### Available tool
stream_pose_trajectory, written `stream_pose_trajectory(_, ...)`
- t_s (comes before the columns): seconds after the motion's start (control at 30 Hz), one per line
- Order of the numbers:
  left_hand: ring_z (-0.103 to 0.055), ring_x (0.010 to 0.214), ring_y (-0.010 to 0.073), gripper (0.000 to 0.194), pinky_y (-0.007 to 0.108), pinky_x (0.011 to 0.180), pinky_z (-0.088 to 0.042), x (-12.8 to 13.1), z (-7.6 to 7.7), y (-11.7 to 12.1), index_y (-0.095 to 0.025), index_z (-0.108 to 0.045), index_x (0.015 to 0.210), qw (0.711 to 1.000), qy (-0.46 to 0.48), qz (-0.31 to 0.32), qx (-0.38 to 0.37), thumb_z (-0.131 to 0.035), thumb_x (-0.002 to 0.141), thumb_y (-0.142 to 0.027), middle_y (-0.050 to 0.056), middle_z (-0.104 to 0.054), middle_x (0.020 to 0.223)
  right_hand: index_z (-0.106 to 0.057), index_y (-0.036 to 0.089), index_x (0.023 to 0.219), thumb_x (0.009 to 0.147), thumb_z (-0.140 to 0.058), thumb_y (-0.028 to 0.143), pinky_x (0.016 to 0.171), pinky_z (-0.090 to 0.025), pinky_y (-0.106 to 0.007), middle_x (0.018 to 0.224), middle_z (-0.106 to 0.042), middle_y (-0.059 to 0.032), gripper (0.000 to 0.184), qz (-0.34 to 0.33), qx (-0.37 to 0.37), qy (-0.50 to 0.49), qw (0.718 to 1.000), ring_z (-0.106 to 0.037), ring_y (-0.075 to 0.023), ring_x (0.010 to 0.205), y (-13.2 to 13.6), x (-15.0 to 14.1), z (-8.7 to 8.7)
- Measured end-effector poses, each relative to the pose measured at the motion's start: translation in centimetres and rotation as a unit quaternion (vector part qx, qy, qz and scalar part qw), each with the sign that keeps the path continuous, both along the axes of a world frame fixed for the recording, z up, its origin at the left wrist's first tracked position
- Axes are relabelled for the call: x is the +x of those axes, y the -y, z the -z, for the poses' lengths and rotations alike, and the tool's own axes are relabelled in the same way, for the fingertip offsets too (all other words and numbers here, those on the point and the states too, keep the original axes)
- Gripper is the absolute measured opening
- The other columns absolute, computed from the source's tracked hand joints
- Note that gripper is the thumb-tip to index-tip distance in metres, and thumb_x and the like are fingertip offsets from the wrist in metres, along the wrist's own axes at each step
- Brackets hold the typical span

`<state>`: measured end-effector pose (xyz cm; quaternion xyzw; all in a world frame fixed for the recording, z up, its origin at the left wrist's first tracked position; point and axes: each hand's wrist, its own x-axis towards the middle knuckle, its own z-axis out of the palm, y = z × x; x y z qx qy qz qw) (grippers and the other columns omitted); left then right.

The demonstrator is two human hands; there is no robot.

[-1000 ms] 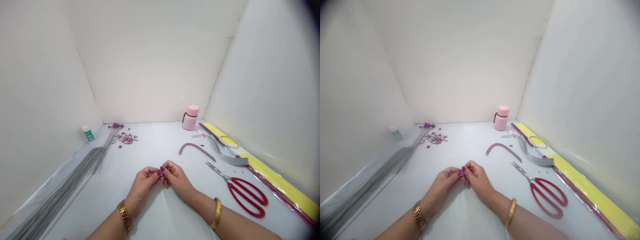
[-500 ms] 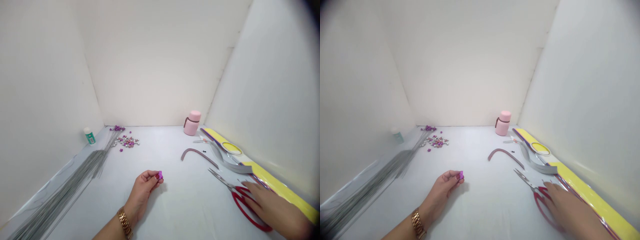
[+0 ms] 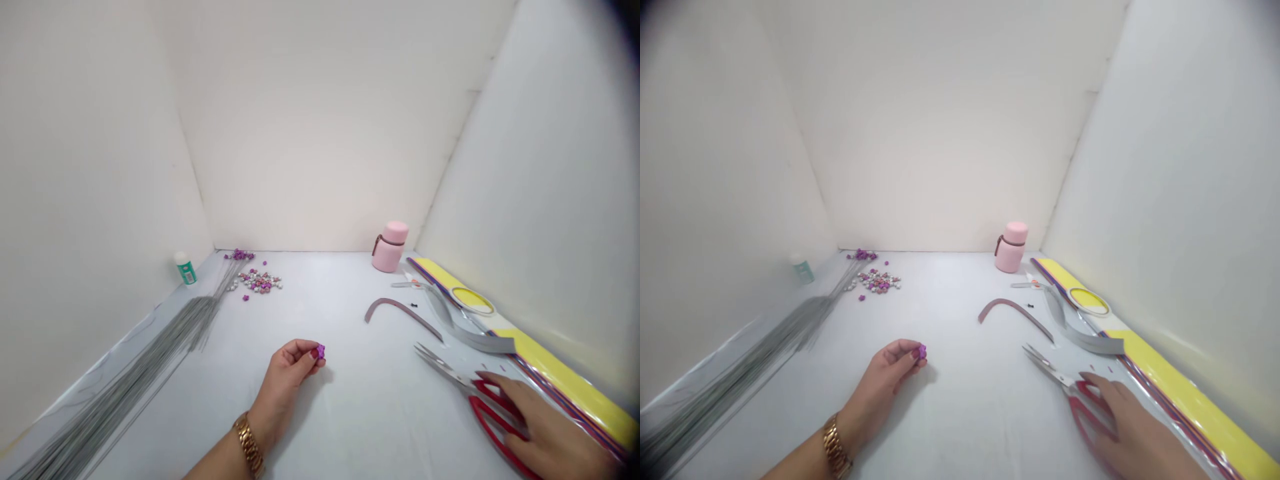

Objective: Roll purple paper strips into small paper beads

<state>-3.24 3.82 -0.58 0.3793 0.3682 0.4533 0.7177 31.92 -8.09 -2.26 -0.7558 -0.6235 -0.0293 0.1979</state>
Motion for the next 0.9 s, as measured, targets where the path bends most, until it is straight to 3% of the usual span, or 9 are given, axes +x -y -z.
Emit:
stream_pose_trajectory(0.13,-0.059,0.07,0.0121,0.012,0.023,0.072,-0.044,0.0,0.0,-0.1,-0.014,-0.064,0.077,1.0,0.008,0.002,-0.012,-0.067,0.068,-0.022,0.005,-0.065,0.076,-0.055,0.021,0.099,0.07,-0.052,0.033,0.078,-0.048,-0.037,0.106,-0.061,-0.0132,0.031,-0.037,-0.074,-0.112,0.99,-0.058,-0.0288,0.094,-2.3,-4.8,-2.3)
stream_pose_trajectory(0.2,-0.059,0.071,0.012,0.013,0.023,0.073,-0.044,0.0,0.0,-0.1,-0.014,-0.064,0.078,1.0,0.015,0.0,-0.015,-0.067,0.068,-0.023,0.005,-0.065,0.077,-0.05,0.023,0.106,0.076,-0.046,0.026,0.083,-0.045,-0.037,0.11,-0.058,-0.0104,0.031,-0.099,-0.071,-0.13,0.984,-0.055,-0.0255,0.098,-3.8,-7.7,-3.3)
stream_pose_trajectory(0.3,-0.059,0.071,0.0123,0.015,0.024,0.074,-0.045,0.0,0.2,-0.2,-0.014,-0.064,0.079,1.0,0.025,-0.003,-0.018,-0.067,0.068,-0.024,0.005,-0.066,0.078,-0.038,0.023,0.122,0.078,-0.04,0.016,0.087,-0.043,-0.038,0.116,-0.052,-0.0104,0.045,-0.21,-0.074,-0.125,0.967,-0.05,-0.0236,0.105,-5.8,-11.9,-4.1)
stream_pose_trajectory(0.43,-0.06,0.071,0.0122,0.015,0.023,0.074,-0.045,0.0,0.6,-0.4,-0.014,-0.064,0.078,0.999,0.033,-0.007,-0.028,-0.068,0.067,-0.023,0.005,-0.066,0.077,-0.035,0.021,0.126,0.075,-0.042,0.009,0.087,-0.041,-0.04,0.11,-0.049,-0.011,0.053,-0.277,-0.095,-0.115,0.949,-0.049,-0.023,0.101,-7.0,-15.7,-4.2)
stream_pose_trajectory(0.6,-0.061,0.074,0.0147,0.014,0.024,0.074,-0.045,0.2,0.3,-0.6,-0.013,-0.064,0.077,0.999,0.029,0.0,-0.035,-0.068,0.066,-0.02,0.006,-0.067,0.076,-0.036,0.021,0.125,0.076,-0.043,0.009,0.082,-0.043,-0.039,0.104,-0.048,-0.0107,0.05,-0.266,-0.1,-0.135,0.949,-0.049,-0.0228,0.092,-6.9,-17.4,-3.5)
stream_pose_trajectory(0.9,-0.061,0.078,0.0169,0.011,0.027,0.076,-0.043,0.3,-0.1,-0.3,-0.014,-0.063,0.075,1.0,0.013,0.026,-0.002,-0.066,0.069,-0.023,0.006,-0.068,0.08,-0.037,0.022,0.124,0.077,-0.044,0.009,0.078,-0.044,-0.038,0.101,-0.049,-0.0101,0.05,-0.266,-0.098,-0.151,0.947,-0.049,-0.023,0.088,-7.0,-18.0,-3.3)
